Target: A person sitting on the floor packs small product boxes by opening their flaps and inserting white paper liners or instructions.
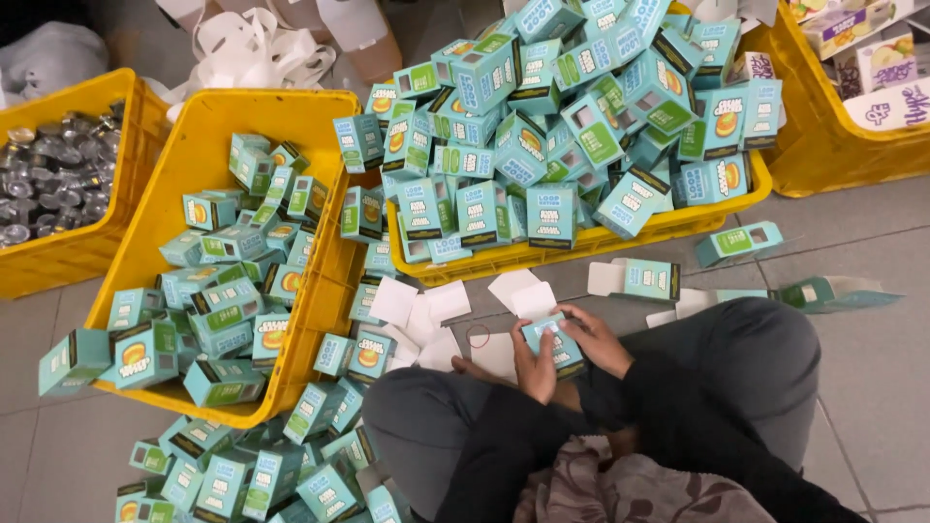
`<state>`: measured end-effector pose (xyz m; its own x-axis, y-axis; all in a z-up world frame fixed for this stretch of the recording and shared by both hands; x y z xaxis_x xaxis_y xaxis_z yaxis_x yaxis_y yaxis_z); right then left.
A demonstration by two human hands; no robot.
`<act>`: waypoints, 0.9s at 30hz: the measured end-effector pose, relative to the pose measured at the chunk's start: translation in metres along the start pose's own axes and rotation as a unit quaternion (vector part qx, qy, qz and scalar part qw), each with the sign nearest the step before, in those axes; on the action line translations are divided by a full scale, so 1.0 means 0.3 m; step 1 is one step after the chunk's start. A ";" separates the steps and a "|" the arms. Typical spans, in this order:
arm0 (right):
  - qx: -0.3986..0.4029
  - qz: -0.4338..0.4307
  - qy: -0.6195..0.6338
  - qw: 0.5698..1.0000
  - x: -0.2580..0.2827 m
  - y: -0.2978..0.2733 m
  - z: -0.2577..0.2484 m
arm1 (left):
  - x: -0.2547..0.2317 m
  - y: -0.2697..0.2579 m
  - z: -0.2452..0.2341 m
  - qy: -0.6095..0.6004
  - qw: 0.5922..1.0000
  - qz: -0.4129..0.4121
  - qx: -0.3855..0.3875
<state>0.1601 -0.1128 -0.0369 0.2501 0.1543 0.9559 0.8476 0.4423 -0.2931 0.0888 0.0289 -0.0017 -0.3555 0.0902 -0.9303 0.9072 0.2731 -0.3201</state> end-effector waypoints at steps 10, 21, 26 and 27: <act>-0.100 -0.011 -0.035 0.994 0.013 0.016 -0.113 | 0.004 0.069 0.095 -0.002 0.997 0.008 0.074; -0.065 -0.185 -0.070 0.978 0.260 0.033 -0.119 | -0.211 0.121 0.041 -0.018 0.989 0.077 0.126; -0.043 -0.074 0.056 0.995 0.106 0.094 -0.158 | -0.272 0.135 0.039 0.007 0.983 0.081 0.166; -0.027 -0.025 0.076 0.996 0.065 0.100 -0.153 | -0.270 0.133 0.043 0.020 0.981 0.080 0.174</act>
<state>0.2118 -0.1373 -0.0262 0.2715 -0.0046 0.9624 0.8835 0.3979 -0.2473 0.1568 0.0201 0.0586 -0.2036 0.1453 -0.9682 0.9717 -0.0911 -0.2180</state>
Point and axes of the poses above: each hand's wrist, its own y-axis towards the middle knuckle, its own z-axis out of the palm, x = y × z, the point moved 10 cm from there along y, towards the middle knuckle, and after that the axes turned 8 degrees about x, right-handed, at the moved point
